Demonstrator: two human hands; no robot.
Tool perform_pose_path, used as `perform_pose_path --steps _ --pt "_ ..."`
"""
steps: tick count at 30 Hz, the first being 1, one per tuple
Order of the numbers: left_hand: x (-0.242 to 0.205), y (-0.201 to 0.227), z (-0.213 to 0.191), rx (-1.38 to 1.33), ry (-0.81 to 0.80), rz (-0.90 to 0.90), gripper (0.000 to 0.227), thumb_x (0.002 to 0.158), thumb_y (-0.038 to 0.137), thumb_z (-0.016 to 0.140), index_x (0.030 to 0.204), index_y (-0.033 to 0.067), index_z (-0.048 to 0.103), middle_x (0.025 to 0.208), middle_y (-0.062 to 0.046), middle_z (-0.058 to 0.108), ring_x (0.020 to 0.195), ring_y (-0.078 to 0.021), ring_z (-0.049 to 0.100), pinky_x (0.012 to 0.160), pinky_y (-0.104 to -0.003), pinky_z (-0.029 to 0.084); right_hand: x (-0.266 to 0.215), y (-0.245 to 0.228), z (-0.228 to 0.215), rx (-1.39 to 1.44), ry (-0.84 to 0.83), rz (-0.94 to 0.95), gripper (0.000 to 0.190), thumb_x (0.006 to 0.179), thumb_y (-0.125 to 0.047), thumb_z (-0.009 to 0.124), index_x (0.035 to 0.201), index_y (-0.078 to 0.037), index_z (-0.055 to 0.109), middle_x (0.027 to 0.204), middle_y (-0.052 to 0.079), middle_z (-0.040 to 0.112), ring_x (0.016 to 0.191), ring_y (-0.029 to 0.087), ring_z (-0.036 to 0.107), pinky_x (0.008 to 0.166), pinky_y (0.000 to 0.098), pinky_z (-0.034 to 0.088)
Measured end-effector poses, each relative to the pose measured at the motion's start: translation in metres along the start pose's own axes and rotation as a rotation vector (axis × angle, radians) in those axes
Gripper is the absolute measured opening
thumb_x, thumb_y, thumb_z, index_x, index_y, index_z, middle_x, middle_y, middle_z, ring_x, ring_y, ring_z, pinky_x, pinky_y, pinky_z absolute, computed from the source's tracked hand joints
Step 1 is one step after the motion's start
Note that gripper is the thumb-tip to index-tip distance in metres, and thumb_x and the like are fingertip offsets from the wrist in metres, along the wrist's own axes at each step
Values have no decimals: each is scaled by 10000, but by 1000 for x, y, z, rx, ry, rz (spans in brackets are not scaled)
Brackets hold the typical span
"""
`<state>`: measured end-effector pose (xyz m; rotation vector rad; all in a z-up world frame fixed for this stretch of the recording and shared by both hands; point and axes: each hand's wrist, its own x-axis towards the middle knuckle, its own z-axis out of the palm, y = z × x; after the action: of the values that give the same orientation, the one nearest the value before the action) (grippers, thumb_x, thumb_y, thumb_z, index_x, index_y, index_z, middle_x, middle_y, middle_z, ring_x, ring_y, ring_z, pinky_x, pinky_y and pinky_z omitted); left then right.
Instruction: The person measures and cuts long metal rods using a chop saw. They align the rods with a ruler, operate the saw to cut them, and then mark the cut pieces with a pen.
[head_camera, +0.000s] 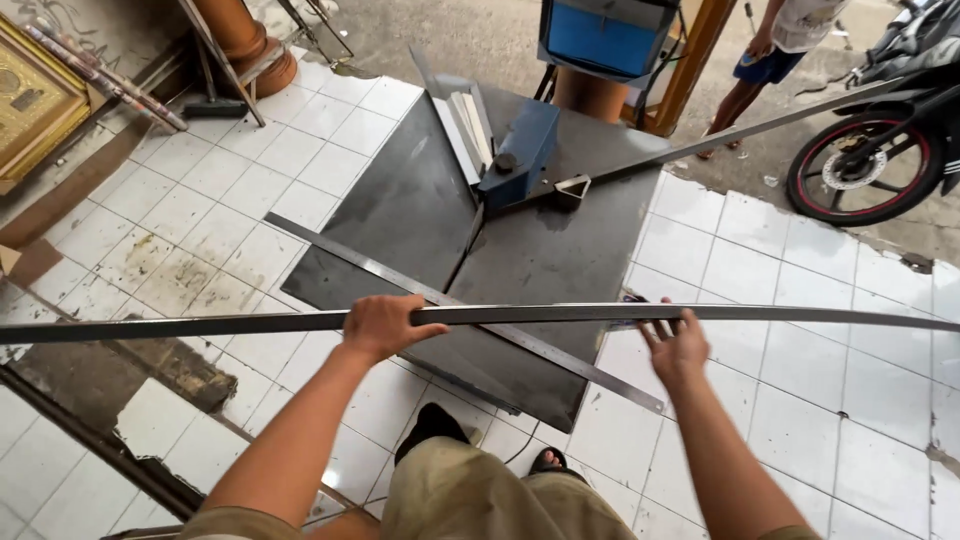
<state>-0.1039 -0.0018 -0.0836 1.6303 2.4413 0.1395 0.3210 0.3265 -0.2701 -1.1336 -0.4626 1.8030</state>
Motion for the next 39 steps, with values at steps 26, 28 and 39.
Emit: perform_pose_path --steps 26,28,39 --pt "239 -332 74 -76 -133 347 492 948 742 745 1246 351 729 1182 80 801 1221 -203 734 1089 -506 517 -31 181 134 329 437 -154 334 1189 -481 488 1378 -215 563 1365 -48 777 1338 280 749 1170 619 628" --pt "266 -372 82 -27 -144 343 475 975 738 709 1258 357 721 1200 74 806 1243 -217 735 1092 -529 534 -27 159 110 287 492 -197 424 1166 -564 467 1397 -227 581 1356 -75 793 1359 278 756 1181 676 612" --pt "260 -271 134 -4 -201 381 427 1035 461 770 1446 382 685 1450 45 709 1480 -230 615 1207 -507 489 -55 205 185 -48 286 332 612 1228 -393 458 1688 -78 206 1700 224 458 1440 486 624 1051 507 676"
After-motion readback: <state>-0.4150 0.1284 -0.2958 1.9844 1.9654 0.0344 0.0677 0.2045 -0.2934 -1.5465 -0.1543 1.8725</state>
